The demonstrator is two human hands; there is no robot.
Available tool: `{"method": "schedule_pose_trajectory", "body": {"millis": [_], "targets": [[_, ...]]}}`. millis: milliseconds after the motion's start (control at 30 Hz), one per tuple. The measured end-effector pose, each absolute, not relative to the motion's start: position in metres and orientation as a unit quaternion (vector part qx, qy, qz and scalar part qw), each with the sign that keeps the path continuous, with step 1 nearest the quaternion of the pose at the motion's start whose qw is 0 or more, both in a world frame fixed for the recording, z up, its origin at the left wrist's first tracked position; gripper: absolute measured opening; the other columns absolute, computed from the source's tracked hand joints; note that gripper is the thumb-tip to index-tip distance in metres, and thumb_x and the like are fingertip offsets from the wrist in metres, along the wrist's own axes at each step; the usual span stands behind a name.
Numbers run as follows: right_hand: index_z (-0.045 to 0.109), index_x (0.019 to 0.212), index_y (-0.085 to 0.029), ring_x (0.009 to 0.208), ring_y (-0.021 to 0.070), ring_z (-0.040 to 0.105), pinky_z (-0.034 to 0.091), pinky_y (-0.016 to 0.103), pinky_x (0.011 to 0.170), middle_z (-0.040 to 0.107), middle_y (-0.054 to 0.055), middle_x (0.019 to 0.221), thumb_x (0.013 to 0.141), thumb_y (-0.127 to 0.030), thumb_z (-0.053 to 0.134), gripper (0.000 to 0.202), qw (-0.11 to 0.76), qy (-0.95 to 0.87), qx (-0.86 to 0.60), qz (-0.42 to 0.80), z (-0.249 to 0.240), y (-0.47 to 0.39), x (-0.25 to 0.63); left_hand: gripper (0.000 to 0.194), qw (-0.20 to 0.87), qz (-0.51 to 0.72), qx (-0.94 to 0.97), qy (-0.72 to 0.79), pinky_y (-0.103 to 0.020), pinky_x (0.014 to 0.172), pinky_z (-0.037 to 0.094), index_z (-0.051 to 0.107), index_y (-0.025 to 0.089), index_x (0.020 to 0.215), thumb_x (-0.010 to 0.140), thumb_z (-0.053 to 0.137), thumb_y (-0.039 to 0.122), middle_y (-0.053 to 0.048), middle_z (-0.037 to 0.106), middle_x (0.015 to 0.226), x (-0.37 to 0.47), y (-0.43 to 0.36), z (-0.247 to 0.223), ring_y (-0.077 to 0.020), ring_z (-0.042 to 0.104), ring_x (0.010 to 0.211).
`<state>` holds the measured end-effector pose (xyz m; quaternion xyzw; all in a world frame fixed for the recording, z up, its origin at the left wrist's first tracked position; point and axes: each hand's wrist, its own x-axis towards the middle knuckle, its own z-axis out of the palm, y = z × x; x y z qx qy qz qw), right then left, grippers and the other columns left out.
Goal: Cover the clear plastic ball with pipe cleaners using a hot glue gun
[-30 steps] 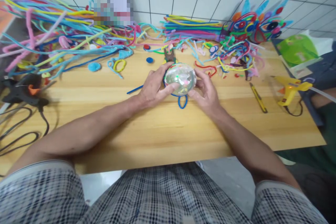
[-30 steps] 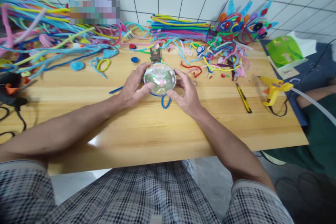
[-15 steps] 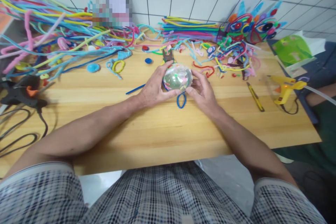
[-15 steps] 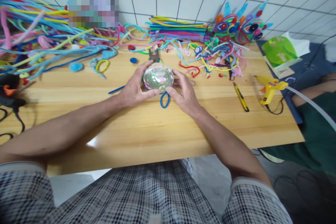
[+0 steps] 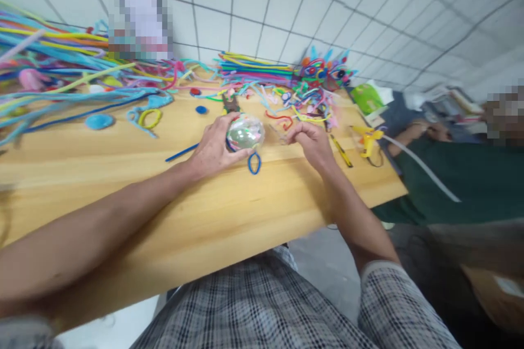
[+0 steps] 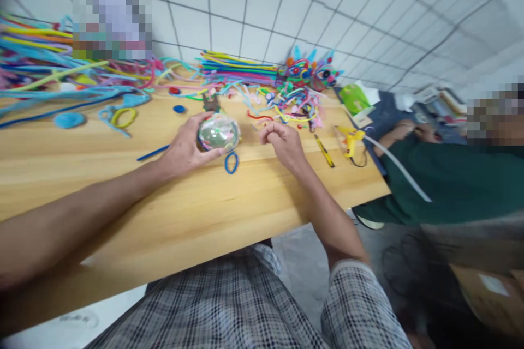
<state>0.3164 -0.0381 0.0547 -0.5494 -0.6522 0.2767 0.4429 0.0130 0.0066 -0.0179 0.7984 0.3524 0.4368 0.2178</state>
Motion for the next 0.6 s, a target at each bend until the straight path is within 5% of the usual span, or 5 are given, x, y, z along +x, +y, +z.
{"method": "schedule_pose_trajectory", "body": {"millis": [200,433,600], "targets": [[0.077,0.089,-0.023,0.075,0.0194,0.069,0.062,0.038,0.079,0.075,0.000,0.078,0.078,-0.040,0.070,0.021,0.488,-0.499,-0.702,0.139,0.039,-0.076,0.418,0.103,0.225,0.492,0.771,0.336,-0.085,0.118,0.052,0.053,0.039,0.160,0.078,0.090,0.089,-0.012,0.068,0.151,0.017,0.017,-0.033,-0.0524,0.066,0.138],[0.071,0.110,-0.017,0.119,0.0335,0.069,0.053,0.058,0.117,0.076,0.019,0.123,0.073,-0.039,0.076,0.043,0.425,-0.325,-0.842,-0.062,0.035,-0.081,0.523,0.093,0.189,0.468,0.779,0.372,-0.069,0.122,0.056,0.052,0.031,0.158,0.084,0.094,0.068,-0.017,0.067,0.155,0.021,0.009,-0.022,-0.0459,0.067,0.145],[0.069,0.088,-0.018,0.090,0.0309,0.069,0.061,0.049,0.087,0.076,0.016,0.090,0.077,-0.041,0.079,0.027,0.351,-0.401,-0.845,-0.045,0.038,-0.061,0.543,0.094,0.196,0.416,0.809,0.366,-0.066,0.126,0.054,0.047,0.025,0.160,0.083,0.094,0.052,-0.019,0.064,0.161,0.021,0.003,-0.011,-0.0441,0.063,0.152]]}}
